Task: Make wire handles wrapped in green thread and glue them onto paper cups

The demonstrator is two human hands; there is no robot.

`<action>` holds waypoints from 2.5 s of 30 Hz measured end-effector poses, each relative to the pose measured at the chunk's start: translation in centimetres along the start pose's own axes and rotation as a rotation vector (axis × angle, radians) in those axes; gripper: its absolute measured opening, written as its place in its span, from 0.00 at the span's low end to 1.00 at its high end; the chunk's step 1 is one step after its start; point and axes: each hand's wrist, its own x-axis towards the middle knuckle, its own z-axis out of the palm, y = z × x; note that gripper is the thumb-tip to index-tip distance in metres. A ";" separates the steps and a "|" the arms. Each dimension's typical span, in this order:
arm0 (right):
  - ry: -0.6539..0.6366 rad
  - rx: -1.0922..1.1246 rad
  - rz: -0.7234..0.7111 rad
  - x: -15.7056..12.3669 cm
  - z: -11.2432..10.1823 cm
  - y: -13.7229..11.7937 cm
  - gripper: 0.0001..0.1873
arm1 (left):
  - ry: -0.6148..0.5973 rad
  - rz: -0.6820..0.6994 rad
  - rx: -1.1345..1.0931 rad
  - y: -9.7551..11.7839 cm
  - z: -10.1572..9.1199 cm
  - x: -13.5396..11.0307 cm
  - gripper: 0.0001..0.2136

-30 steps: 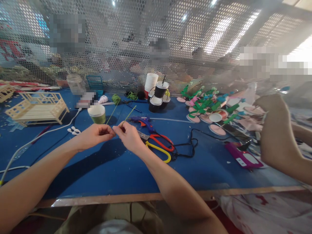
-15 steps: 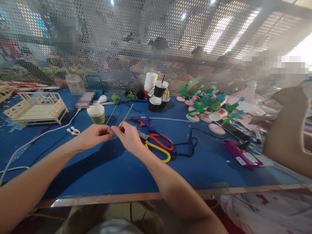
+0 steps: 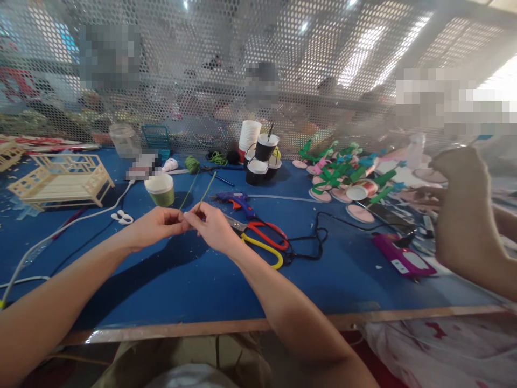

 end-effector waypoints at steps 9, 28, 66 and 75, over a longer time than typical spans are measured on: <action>0.129 -0.147 0.029 0.2 -0.1 0.5 0.14 | 0.036 0.004 0.119 0.6 -0.4 -0.2 0.10; 0.229 -0.278 -0.016 0.0 0.3 -0.2 0.17 | 0.125 -0.003 0.095 0.5 0.8 -0.1 0.09; 0.033 -0.007 -0.033 0.1 -0.1 -0.1 0.13 | 0.067 -0.043 -0.072 0.9 0.5 -0.2 0.12; 0.175 -0.154 -0.015 0.0 0.0 -0.1 0.13 | 0.064 0.005 0.052 0.9 0.3 -0.3 0.08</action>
